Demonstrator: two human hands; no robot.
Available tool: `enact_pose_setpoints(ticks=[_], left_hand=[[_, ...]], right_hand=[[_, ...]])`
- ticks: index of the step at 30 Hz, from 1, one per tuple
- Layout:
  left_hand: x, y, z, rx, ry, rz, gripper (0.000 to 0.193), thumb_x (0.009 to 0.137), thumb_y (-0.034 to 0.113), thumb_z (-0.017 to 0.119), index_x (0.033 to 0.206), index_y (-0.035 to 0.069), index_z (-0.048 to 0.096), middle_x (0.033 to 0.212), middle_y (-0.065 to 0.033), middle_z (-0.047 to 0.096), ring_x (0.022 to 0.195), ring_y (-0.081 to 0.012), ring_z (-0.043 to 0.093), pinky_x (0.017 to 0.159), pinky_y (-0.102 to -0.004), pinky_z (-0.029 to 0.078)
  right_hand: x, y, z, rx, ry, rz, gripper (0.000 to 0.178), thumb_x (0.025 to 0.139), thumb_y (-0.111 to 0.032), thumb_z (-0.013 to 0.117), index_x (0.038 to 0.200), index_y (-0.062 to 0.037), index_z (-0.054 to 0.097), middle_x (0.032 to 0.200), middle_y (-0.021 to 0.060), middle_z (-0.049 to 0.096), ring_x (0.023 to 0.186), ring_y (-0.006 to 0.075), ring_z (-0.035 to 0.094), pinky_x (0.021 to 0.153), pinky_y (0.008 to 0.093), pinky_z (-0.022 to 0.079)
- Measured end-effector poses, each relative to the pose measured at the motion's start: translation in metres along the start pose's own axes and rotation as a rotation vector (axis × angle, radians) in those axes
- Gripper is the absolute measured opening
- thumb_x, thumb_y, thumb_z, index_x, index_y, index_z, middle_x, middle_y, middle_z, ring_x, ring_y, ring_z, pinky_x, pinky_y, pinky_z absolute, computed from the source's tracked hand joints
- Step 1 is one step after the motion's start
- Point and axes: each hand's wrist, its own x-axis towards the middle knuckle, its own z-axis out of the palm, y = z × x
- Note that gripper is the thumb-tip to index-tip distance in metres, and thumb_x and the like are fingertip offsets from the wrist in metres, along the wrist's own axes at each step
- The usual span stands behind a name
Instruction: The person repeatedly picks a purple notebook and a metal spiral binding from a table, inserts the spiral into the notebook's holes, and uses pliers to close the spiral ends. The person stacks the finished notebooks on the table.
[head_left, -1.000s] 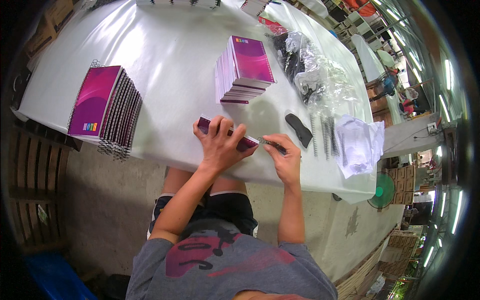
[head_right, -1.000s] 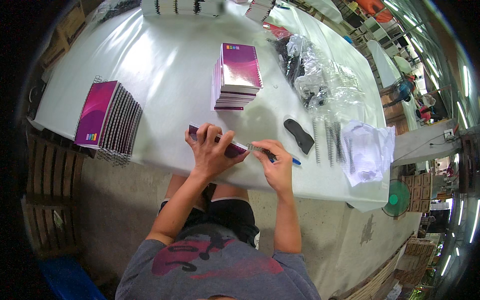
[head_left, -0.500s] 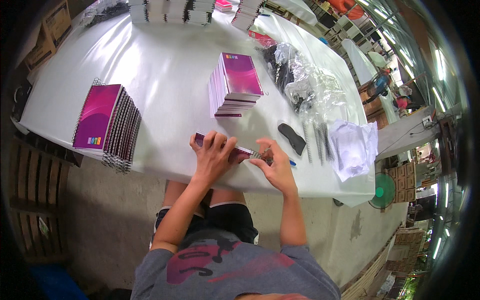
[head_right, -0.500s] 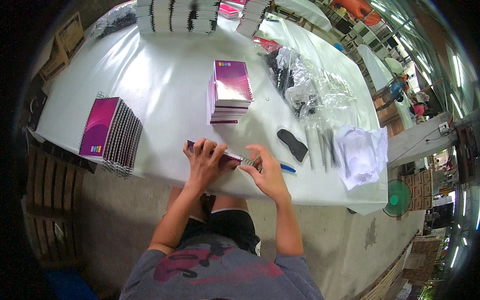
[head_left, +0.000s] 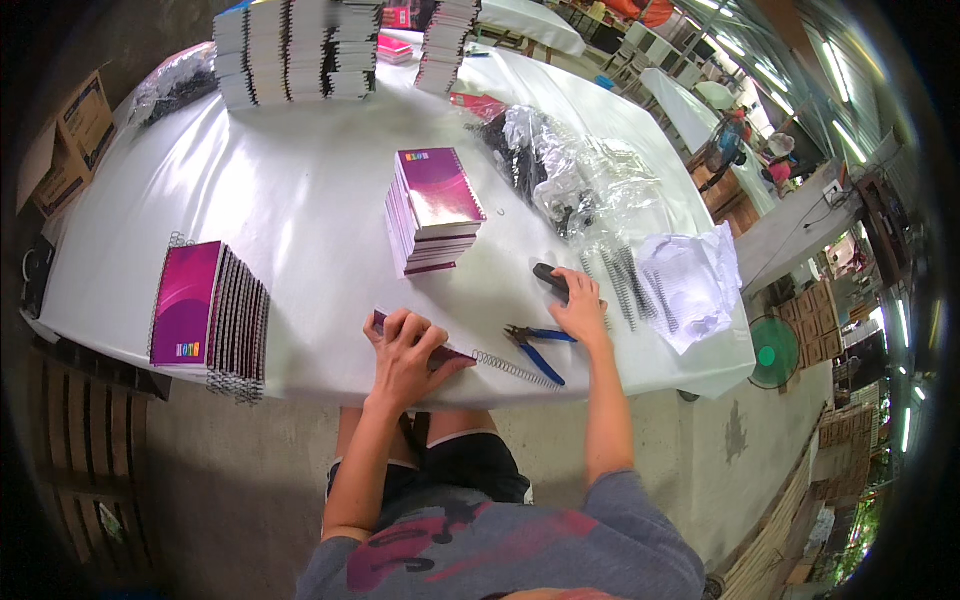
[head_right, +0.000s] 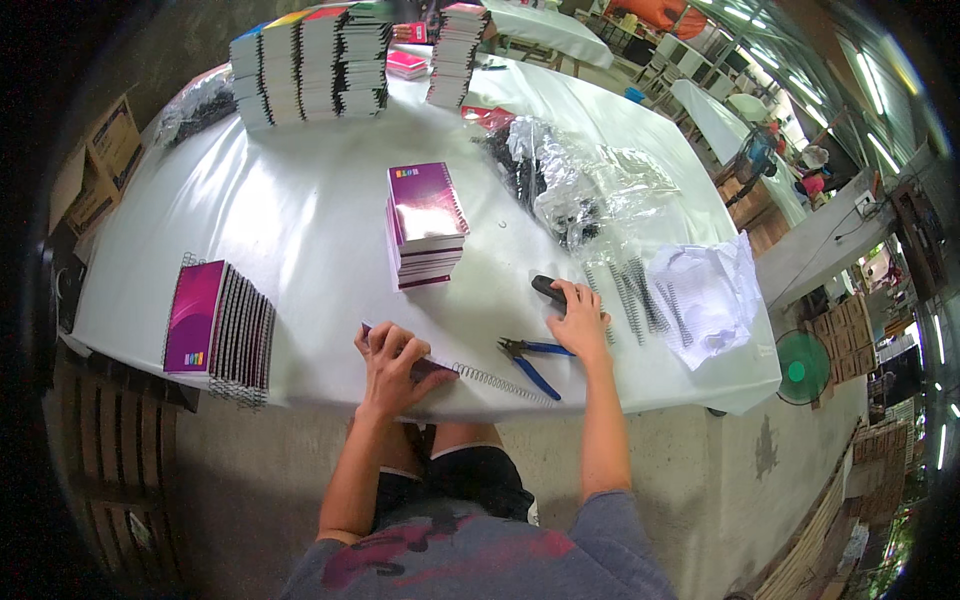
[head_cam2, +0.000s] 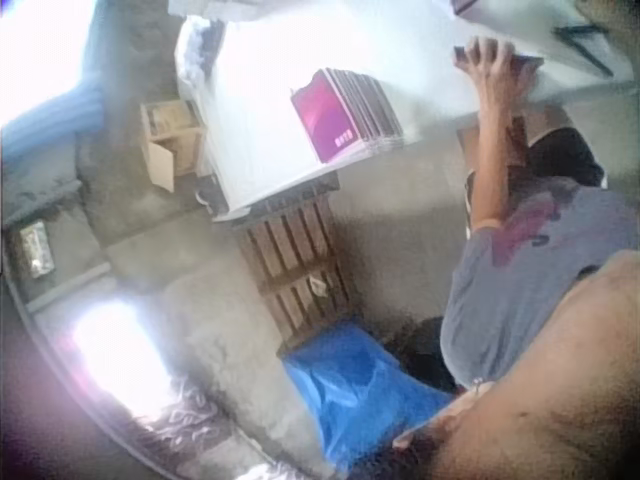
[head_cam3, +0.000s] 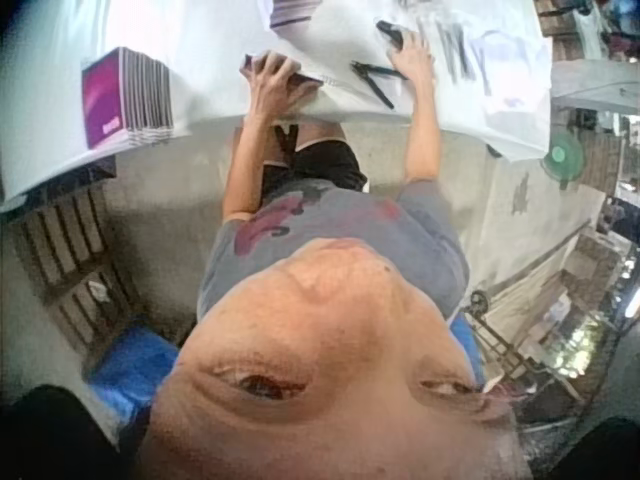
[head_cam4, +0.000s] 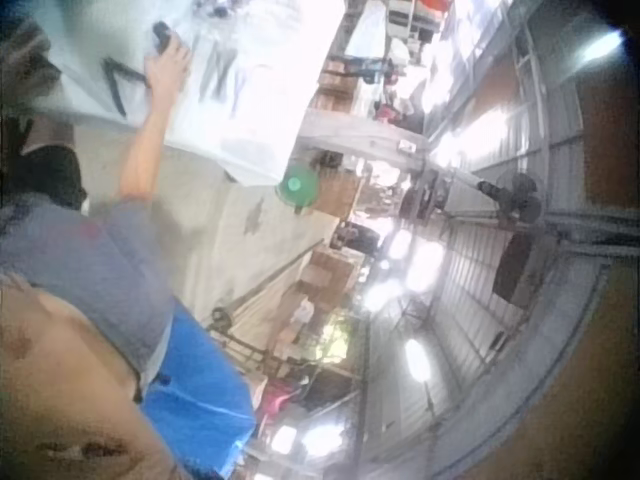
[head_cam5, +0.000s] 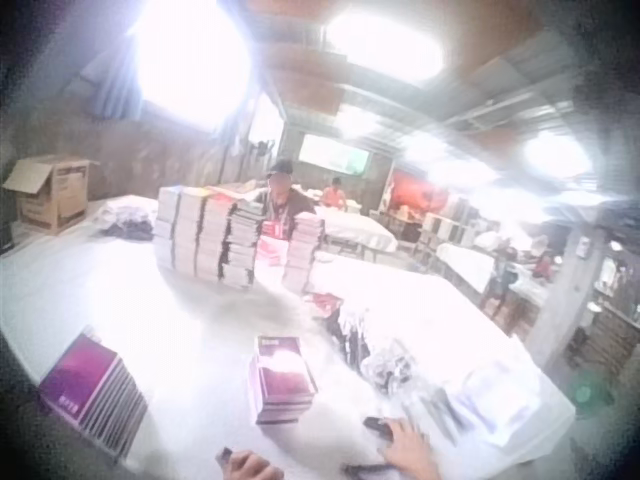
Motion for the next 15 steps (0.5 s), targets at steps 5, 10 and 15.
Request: enact_pose_setpoints(ticks=[5,10,15], left_hand=[[0.002,0.001,-0.005,-0.067,-0.029,-0.035,0.044,0.059,0.05,0.076,0.082,0.017,0.057,0.09,-0.0012,0.047,0.1,-0.0222,0.042,0.088,-0.047,0.022],[0.004,-0.002,-0.004,-0.062,-0.021,-0.025,0.044,0.058,0.05,0.077,0.079,0.016,0.058,0.089,-0.0015,0.048,0.1,-0.0226,0.043,0.091,-0.0461,0.022],[0.002,-0.003,-0.006,-0.054,-0.004,0.036,0.045,0.051,0.045,0.079,0.072,0.011,0.059,0.088,-0.004,0.049,0.094,-0.0265,0.043,0.087,-0.0431,0.027]], right_hand=[[0.012,0.038,0.028,0.291,0.019,-0.038,0.037,0.072,-0.001,0.056,0.107,-0.0133,0.06,0.093,0.0023,0.063,0.084,0.019,0.059,0.072,0.0315,0.046],[-0.013,-0.045,-0.012,1.593,-0.308,0.003,0.029,0.066,0.01,0.063,0.094,0.003,0.063,0.091,0.0147,0.068,0.085,0.0206,0.065,0.08,0.0326,0.051],[-0.028,-0.086,0.012,1.387,-0.684,-0.026,0.018,0.07,0.009,0.06,0.085,0.0041,0.066,0.087,0.0126,0.068,0.086,0.0184,0.065,0.079,0.0283,0.051]])
